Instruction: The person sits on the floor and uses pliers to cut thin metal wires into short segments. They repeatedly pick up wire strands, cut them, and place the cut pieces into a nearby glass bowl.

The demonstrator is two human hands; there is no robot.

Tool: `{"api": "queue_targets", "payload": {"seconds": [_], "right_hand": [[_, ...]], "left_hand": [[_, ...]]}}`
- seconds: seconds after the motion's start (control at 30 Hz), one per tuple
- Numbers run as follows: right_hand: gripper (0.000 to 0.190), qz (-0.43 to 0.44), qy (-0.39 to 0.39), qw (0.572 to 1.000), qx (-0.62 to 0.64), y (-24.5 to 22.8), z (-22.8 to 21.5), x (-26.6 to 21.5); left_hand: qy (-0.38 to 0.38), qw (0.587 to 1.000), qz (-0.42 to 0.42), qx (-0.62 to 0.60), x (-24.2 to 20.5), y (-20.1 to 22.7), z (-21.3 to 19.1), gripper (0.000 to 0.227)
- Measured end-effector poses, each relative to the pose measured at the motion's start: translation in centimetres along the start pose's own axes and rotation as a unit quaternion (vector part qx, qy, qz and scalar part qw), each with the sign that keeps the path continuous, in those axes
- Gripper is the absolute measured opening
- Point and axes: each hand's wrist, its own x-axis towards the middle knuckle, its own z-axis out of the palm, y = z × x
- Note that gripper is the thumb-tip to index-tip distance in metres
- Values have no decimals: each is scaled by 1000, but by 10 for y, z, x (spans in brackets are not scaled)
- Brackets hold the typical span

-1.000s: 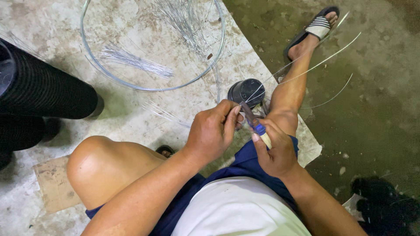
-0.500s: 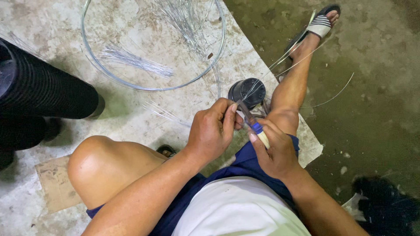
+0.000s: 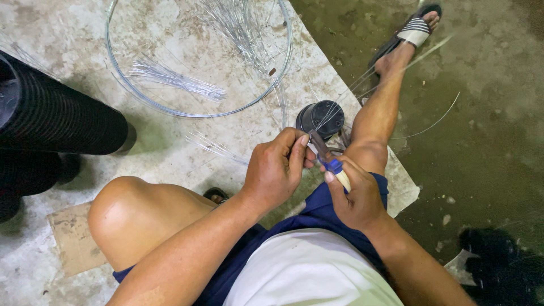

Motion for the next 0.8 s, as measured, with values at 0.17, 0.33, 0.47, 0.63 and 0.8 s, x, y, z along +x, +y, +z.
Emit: {"api": "queue_targets", "payload": {"seconds": [0.17,0.33,0.47,0.63,0.8], "right_hand": [[17,29,-37,996,78,-1,-5,3],[19,9,-32,999,-1,-7,-10,3],[22,-44,-2,998,-55,-9,-9,4],[18,-32,-9,998,-52,-6,-9,3],[13,-19,-21,999,-20,1,-7,1]], "left_hand": [[19,999,13,38,2,1,-1,14],[29,998,21,57,1,0,-1,13],[37,995,47,85,0,-1,-1,10],[35,994,59,89,1,-4,-1,11],[25,994,60,91,2,-8,-1,13]]}}
